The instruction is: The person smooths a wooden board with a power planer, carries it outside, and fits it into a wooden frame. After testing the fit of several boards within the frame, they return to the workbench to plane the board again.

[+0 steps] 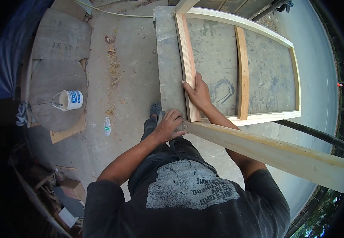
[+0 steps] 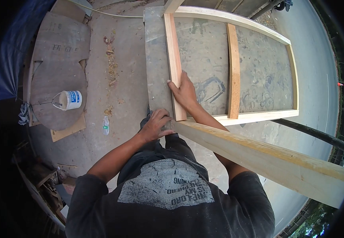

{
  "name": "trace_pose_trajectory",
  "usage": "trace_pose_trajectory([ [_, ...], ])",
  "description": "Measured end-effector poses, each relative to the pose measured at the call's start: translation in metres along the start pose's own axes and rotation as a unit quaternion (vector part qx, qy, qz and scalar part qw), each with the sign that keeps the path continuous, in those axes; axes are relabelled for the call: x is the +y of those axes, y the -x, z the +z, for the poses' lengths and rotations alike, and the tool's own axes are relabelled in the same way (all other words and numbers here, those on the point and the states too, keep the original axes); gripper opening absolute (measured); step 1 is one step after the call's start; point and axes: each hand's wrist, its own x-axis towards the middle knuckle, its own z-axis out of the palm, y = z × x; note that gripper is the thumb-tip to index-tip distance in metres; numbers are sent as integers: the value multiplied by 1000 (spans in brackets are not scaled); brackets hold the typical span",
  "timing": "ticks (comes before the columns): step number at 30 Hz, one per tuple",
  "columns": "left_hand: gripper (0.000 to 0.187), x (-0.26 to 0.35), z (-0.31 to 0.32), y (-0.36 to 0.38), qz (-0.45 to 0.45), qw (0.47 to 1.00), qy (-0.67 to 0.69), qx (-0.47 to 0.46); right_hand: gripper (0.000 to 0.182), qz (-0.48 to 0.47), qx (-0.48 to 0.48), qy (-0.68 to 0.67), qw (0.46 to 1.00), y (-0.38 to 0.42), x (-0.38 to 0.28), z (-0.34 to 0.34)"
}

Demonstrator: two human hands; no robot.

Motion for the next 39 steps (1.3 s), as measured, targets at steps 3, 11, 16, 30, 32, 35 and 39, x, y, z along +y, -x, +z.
trace_pose_trajectory([
  [3, 59, -4, 0, 1, 7, 1000, -11, 16, 55, 2, -4, 39, 999, 0, 1, 5],
  [11, 80, -5, -1, 1, 3, 999, 0, 37, 59, -81, 13, 253, 964, -3, 7, 15],
  [16, 90, -9, 1, 2, 6, 999, -12, 36, 59, -74, 3, 234, 969, -2, 14, 21],
  [30, 57, -12, 7, 18, -3, 994, -111, 23, 52, -95, 68, 142, 983, -1, 16, 27],
  [32, 53, -13, 8, 20, 6, 994, -106, 31, 54, -83, 56, 139, 985, -1, 17, 27],
  [35, 47, -13, 9, 21, 15, 994, -96, 45, 57, -71, 44, 143, 986, -1, 19, 27],
  [39, 45, -14, 8, 20, 11, 996, -81, 44, 53, -97, 75, 149, 981, -1, 19, 29],
])
